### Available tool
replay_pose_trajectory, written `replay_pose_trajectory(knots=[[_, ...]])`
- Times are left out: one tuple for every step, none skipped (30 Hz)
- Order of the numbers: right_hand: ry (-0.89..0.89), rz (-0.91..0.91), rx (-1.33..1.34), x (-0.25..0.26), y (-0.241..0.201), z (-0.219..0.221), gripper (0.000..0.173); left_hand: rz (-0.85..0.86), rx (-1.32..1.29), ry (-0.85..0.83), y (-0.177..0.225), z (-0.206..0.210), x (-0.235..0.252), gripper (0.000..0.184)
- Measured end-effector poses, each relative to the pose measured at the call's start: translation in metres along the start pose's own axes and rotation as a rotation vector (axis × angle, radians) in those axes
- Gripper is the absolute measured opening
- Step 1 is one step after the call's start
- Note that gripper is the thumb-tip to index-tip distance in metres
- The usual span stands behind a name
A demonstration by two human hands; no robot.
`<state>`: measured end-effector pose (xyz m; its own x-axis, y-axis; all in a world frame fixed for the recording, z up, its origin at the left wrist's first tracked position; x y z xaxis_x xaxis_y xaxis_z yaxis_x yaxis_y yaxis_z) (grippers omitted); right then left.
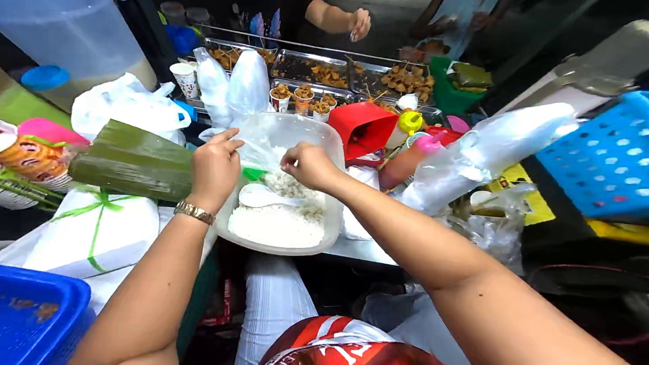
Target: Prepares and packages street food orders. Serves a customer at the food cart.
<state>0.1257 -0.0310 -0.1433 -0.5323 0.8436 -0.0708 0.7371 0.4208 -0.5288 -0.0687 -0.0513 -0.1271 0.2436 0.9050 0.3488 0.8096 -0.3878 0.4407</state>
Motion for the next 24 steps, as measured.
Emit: replay_pose_trajectory(knots=[[-0.116, 0.038, -0.107, 0.014, 0.002, 0.012, 0.018, -0.06, -0.045, -0.044, -0.008, 0.005, 0.004, 0.033], [-0.233, 0.08, -0.197, 0.026, 0.002, 0.024, 0.016, -0.122, -0.097, -0.077, -0.013, 0.009, 0.008, 0.036], [-0.339, 0.132, -0.263, 0.035, -0.002, 0.035, 0.015, -0.184, -0.161, -0.106, -0.017, 0.013, 0.013, 0.036], [-0.43, 0.185, -0.303, 0.04, -0.009, 0.043, 0.015, -0.233, -0.234, -0.137, -0.02, 0.017, 0.016, 0.037], [-0.511, 0.251, -0.322, 0.042, -0.017, 0.049, 0.017, -0.272, -0.306, -0.169, -0.023, 0.022, 0.018, 0.037], [-0.57, 0.312, -0.329, 0.043, -0.022, 0.055, 0.02, -0.302, -0.371, -0.194, -0.025, 0.027, 0.019, 0.037], [-0.605, 0.36, -0.342, 0.043, -0.024, 0.061, 0.021, -0.325, -0.422, -0.213, -0.028, 0.031, 0.02, 0.039], [-0.634, 0.401, -0.354, 0.044, -0.024, 0.065, 0.023, -0.342, -0.456, -0.221, -0.03, 0.033, 0.02, 0.039], [-0.652, 0.427, -0.36, 0.045, -0.022, 0.067, 0.023, -0.354, -0.479, -0.217, -0.032, 0.033, 0.021, 0.04], [-0.668, 0.437, -0.367, 0.049, -0.018, 0.068, 0.022, -0.363, -0.502, -0.203, -0.035, 0.033, 0.021, 0.04], [-0.685, 0.439, -0.371, 0.053, -0.013, 0.068, 0.021, -0.371, -0.529, -0.182, -0.037, 0.033, 0.021, 0.04], [-0.689, 0.424, -0.379, 0.057, -0.007, 0.068, 0.023, -0.38, -0.563, -0.16, -0.04, 0.034, 0.021, 0.041], [-0.696, 0.385, -0.388, 0.061, 0.001, 0.067, 0.026, -0.38, -0.601, -0.134, -0.043, 0.034, 0.021, 0.042], [-0.7, 0.314, -0.393, 0.065, 0.008, 0.066, 0.024, -0.377, -0.633, -0.114, -0.045, 0.035, 0.022, 0.044], [-0.701, 0.225, -0.388, 0.066, 0.013, 0.063, 0.019, -0.376, -0.654, -0.101, -0.047, 0.035, 0.022, 0.044], [-0.686, 0.126, -0.374, 0.066, 0.014, 0.058, 0.015, -0.377, -0.662, -0.092, -0.047, 0.035, 0.022, 0.044], [-0.667, 0.047, -0.362, 0.063, 0.012, 0.05, 0.021, -0.379, -0.662, -0.089, -0.047, 0.035, 0.023, 0.044], [-0.647, -0.002, -0.373, 0.06, 0.009, 0.042, 0.034, -0.38, -0.658, -0.092, -0.047, 0.035, 0.023, 0.045], [-0.622, -0.02, -0.413, 0.057, 0.006, 0.034, 0.044, -0.38, -0.655, -0.093, -0.047, 0.035, 0.023, 0.045], [-0.595, -0.025, -0.482, 0.055, 0.003, 0.027, 0.047, -0.381, -0.653, -0.093, -0.047, 0.035, 0.023, 0.045], [-0.544, -0.053, -0.558, 0.054, 0.002, 0.022, 0.042, -0.381, -0.65, -0.093, -0.047, 0.034, 0.023, 0.045], [-0.477, -0.108, -0.64, 0.055, 0.002, 0.021, 0.034, -0.382, -0.649, -0.092, -0.047, 0.034, 0.024, 0.045], [-0.418, -0.17, -0.711, 0.057, 0.003, 0.022, 0.03, -0.385, -0.651, -0.093, -0.046, 0.034, 0.023, 0.045], [-0.369, -0.227, -0.752, 0.06, 0.004, 0.025, 0.027, -0.388, -0.652, -0.095, -0.046, 0.034, 0.023, 0.045]])
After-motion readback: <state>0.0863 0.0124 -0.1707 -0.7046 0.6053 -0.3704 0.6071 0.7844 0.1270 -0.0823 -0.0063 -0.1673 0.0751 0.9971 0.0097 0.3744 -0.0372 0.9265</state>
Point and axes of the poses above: each hand's wrist, its own x-axis towards the middle knuckle, its own z-axis out of the palm, y = z × x, the point moved 3 cm from there along x, towards the middle knuckle, and after that the axes turned 12 degrees about -y, right-handed, at the moved point
